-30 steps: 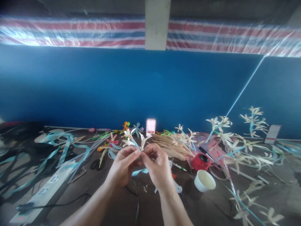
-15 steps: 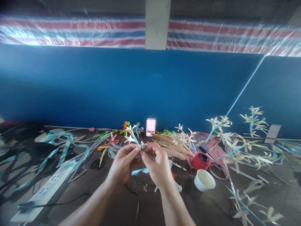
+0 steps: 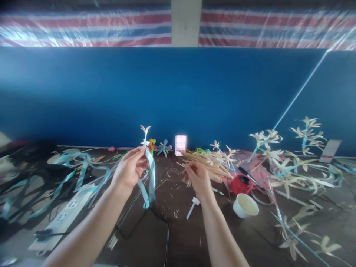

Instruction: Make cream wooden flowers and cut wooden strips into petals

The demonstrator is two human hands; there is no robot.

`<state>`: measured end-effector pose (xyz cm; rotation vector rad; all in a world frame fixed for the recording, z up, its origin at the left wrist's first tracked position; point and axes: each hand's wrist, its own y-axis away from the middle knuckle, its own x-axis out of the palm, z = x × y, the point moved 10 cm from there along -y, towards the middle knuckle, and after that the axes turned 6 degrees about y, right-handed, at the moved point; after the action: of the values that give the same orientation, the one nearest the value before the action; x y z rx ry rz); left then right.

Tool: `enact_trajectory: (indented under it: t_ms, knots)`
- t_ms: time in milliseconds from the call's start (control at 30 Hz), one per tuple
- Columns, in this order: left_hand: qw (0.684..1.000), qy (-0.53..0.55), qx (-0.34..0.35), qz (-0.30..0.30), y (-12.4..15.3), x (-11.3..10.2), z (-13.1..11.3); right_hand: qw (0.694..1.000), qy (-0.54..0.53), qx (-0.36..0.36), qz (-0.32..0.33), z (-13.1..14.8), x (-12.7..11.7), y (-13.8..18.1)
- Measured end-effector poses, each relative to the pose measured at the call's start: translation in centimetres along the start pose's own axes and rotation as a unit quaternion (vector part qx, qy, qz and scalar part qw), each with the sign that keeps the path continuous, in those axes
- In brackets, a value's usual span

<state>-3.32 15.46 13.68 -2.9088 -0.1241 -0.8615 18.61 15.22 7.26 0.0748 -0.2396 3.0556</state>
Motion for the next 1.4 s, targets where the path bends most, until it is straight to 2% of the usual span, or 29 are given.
enact_trajectory:
  t_ms: [133,267,467,633,767,933,1167,1300,1400]
  knots:
    - [1.000,-0.004,-0.006,-0.013,-1.2,-2.0,0.7,0.997,-0.002,0.057,0.046,-5.4,1.3,-1.0]
    - [0.997,0.006,-0.060,-0.039,-1.0,-3.3,3.9,0.992,-0.048,0.091,0.071,-7.8,2.3,-1.7]
    - [0.983,0.043,-0.176,-0.007,1.6,-1.4,11.6,0.997,-0.016,0.069,0.034,-7.0,2.6,-3.6]
    - [0.974,0.073,-0.212,-0.013,2.7,-0.8,15.0,1.000,-0.023,0.019,0.004,-4.6,2.8,-3.8]
    - [0.972,0.093,-0.217,-0.001,3.0,-0.7,15.5,0.999,-0.048,0.001,-0.017,-3.4,3.0,-3.2]
    - [0.972,0.111,-0.206,0.028,3.6,0.3,14.8,0.996,-0.085,0.021,-0.014,-2.9,3.7,-2.0]
    - [0.970,0.161,-0.180,0.041,3.9,1.0,14.3,0.989,-0.140,0.047,-0.004,-2.7,4.5,-0.4]
    - [0.973,0.147,-0.169,0.048,4.0,0.9,14.1,0.984,-0.168,0.061,0.017,-2.4,4.7,0.3]
    - [0.979,0.120,-0.157,0.054,4.1,0.7,13.6,0.985,-0.168,0.037,0.012,-1.3,4.0,0.3]
